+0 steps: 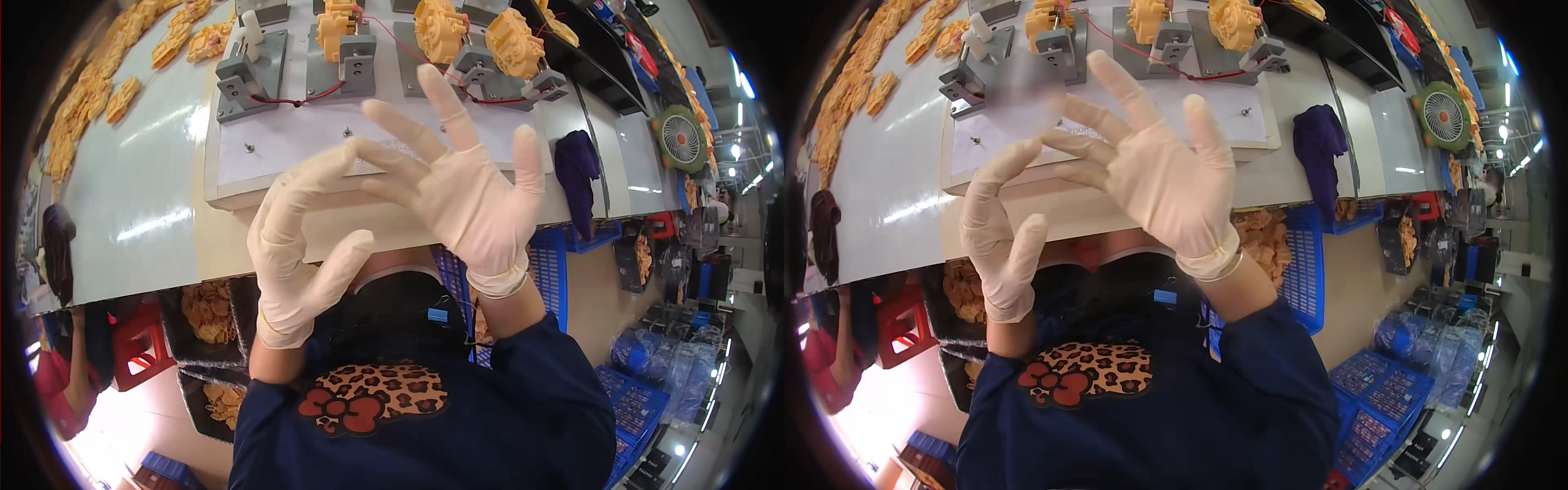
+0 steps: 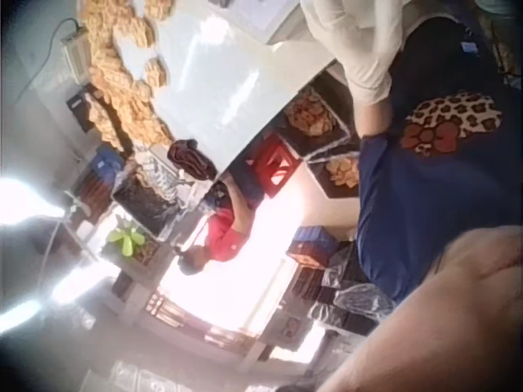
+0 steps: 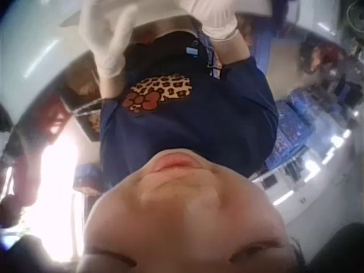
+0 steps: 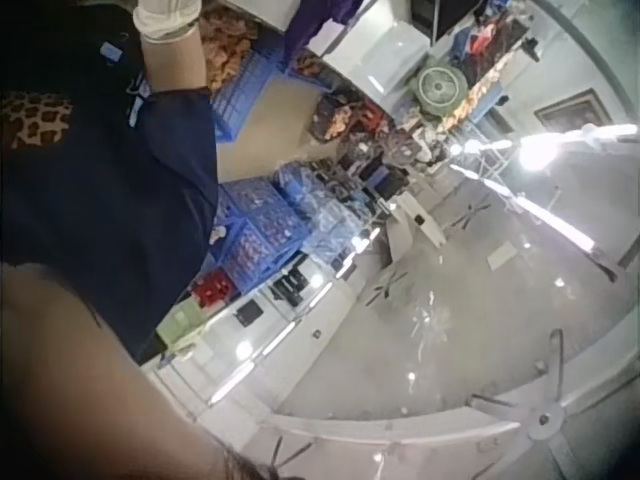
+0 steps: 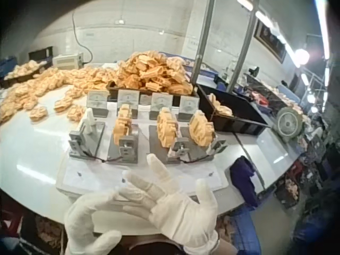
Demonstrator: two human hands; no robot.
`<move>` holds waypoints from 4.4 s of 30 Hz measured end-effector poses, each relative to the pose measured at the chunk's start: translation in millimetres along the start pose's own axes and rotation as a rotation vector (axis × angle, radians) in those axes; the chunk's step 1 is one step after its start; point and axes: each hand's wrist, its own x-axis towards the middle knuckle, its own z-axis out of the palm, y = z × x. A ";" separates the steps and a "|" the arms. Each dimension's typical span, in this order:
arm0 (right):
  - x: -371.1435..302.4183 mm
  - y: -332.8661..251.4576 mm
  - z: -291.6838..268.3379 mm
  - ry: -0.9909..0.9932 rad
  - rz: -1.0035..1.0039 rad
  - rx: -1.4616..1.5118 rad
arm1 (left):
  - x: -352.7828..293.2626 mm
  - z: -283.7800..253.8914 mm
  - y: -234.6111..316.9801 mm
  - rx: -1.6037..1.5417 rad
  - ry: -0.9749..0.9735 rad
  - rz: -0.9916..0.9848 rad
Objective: Testing and assembling plastic toy components using a test fixture at a factory workbench.
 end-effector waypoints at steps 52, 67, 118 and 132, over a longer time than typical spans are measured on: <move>-0.5 82.5 10.0 -0.706 0.046 -1.478 | -20.5 -65.6 8.1 0.190 -0.236 0.084; 61.0 21.4 23.1 -0.271 -0.103 0.868 | -39.1 2.0 3.6 -0.637 -0.113 -0.597; 68.1 26.1 -2.5 0.234 -0.718 -1.300 | -25.6 25.8 -8.6 0.202 -0.289 0.248; 8.5 53.4 7.3 -0.197 -0.408 -1.471 | -11.3 -56.9 -38.3 -1.664 0.301 -0.095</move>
